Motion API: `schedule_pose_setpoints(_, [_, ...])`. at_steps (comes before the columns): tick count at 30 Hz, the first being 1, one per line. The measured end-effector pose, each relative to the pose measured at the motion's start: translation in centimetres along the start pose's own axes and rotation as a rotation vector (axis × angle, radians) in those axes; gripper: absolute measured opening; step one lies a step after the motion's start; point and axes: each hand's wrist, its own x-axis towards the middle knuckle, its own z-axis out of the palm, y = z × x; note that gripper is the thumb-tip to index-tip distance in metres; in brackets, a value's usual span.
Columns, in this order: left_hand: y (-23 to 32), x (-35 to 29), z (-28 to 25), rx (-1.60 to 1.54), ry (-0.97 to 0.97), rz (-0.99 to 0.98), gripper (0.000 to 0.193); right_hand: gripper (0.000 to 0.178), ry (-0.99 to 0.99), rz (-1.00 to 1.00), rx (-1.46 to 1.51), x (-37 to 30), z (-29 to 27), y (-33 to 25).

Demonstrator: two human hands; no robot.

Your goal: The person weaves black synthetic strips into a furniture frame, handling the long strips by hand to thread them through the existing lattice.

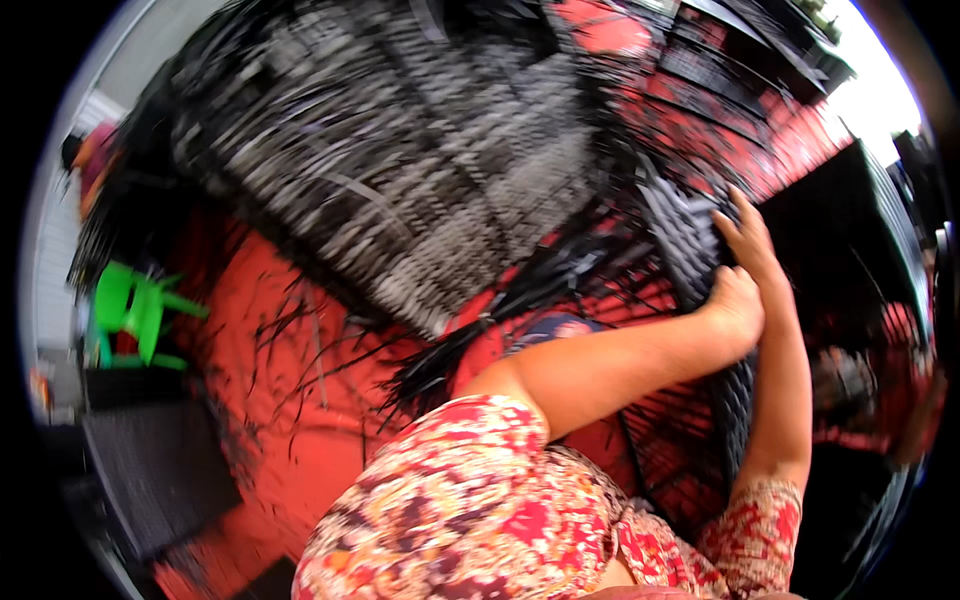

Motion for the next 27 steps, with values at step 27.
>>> schedule_pose_setpoints(27, [-3.6, -3.8, -4.7, 0.019, -0.055, 0.471, 0.051, 0.075, 0.415, 0.371, -0.267, -34.3, -5.1, -8.3])
